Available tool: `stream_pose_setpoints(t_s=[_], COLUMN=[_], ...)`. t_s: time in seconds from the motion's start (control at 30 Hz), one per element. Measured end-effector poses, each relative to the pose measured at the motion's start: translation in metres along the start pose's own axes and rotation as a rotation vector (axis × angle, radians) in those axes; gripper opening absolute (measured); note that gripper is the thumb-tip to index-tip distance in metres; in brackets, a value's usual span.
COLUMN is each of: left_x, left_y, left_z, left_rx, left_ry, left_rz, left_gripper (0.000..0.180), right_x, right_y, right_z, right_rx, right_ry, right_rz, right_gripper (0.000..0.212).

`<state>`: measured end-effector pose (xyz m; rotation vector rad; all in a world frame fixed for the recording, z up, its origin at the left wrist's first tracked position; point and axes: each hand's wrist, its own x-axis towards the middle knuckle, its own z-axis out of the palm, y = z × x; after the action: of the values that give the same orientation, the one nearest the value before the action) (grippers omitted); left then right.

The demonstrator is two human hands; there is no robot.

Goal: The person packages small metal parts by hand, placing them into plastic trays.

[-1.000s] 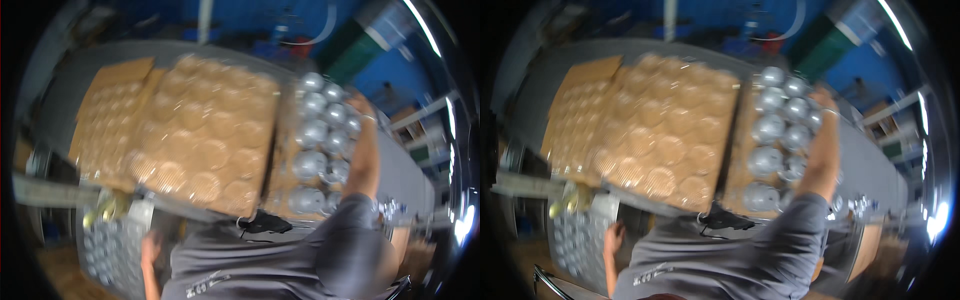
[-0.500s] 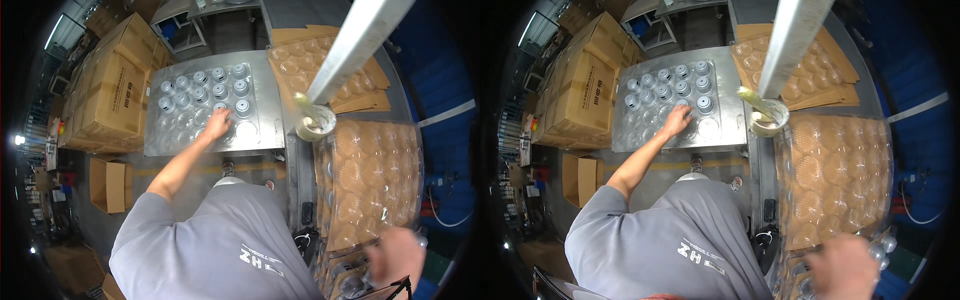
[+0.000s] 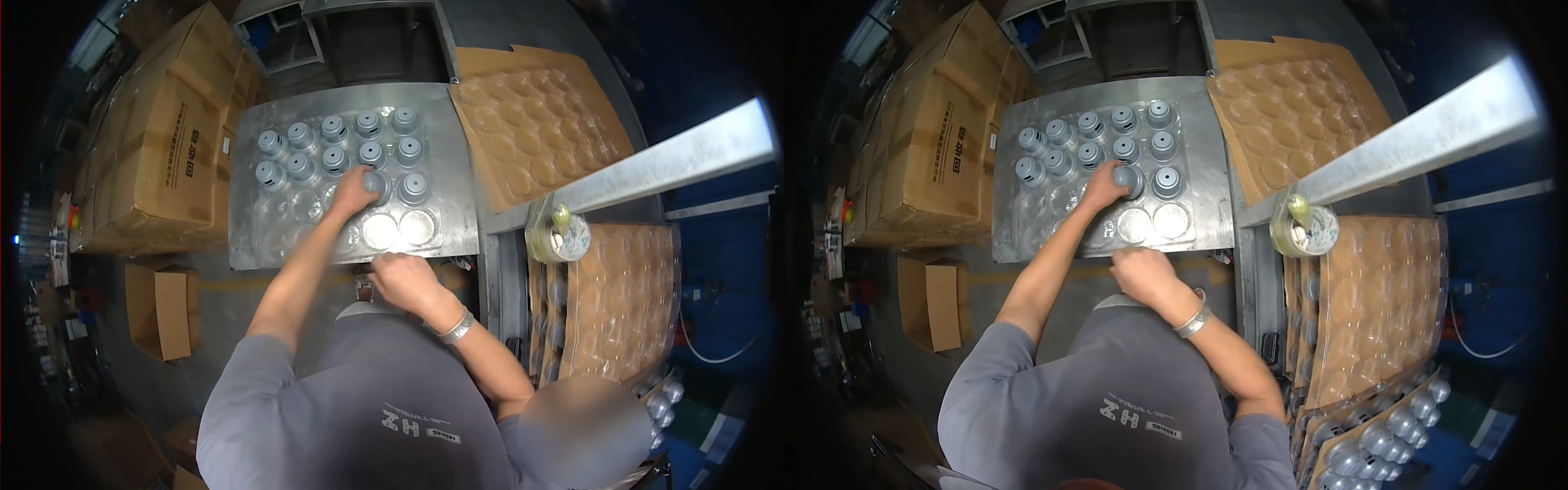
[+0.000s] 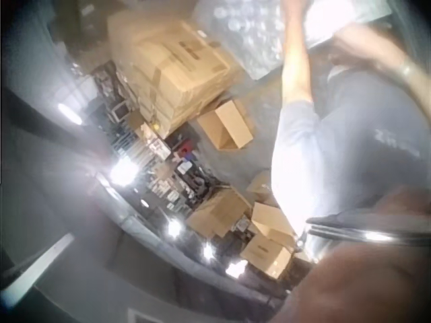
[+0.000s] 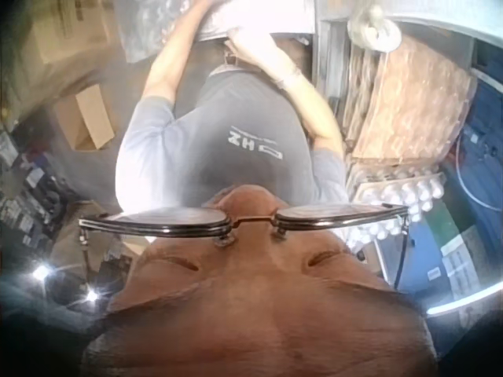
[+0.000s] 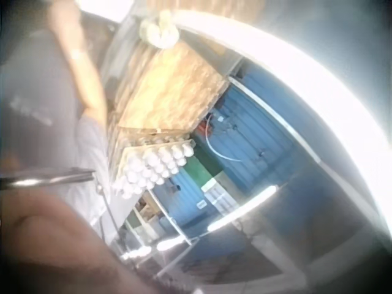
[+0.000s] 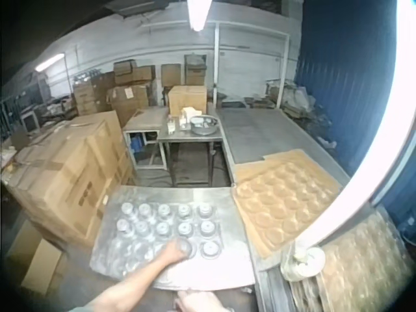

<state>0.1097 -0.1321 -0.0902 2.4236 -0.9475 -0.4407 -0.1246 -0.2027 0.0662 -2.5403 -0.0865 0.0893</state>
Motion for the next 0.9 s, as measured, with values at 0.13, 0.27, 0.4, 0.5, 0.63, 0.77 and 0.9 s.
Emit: stream_pose_setpoints(t_s=[0.13,0.27,0.4,0.5,0.63,0.77,0.9], left_x=[-0.062,-0.125,-0.158,-0.166,-0.172,-0.179,-0.185], left_y=[0.036,0.106,0.155,0.151,0.161,0.165,0.173], left_z=[-0.027,-0.045,-0.053,-0.074,-0.108,-0.121,-0.118], left_rx=[-1.141,-1.792,-1.572,-1.233,-0.667,-0.462,-0.957], left_ry=[0.102,-0.003,0.086,-0.144,0.148,0.248,-0.108], left_rz=[-0.366,-0.358,-0.38,-0.279,-0.003,0.296,-0.043], left_gripper=[0.061,0.035,0.034,0.032,0.033,0.037,0.032], right_x=[-0.016,-0.008,-0.014,-0.021,-0.032,-0.042,-0.052], right_y=[0.042,0.042,0.031,0.032,0.038,0.017,0.012], right_z=[0.035,0.034,0.009,-0.013,-0.032,-0.057,-0.058], right_rx=[0.233,1.017,1.452,1.533,1.267,0.705,0.381], right_ry=[0.211,0.363,0.409,0.497,0.507,0.464,0.565], right_rz=[0.204,0.325,0.236,0.192,0.206,0.165,-0.089], right_gripper=[0.035,0.054,0.056,0.057,0.076,0.079,0.076])
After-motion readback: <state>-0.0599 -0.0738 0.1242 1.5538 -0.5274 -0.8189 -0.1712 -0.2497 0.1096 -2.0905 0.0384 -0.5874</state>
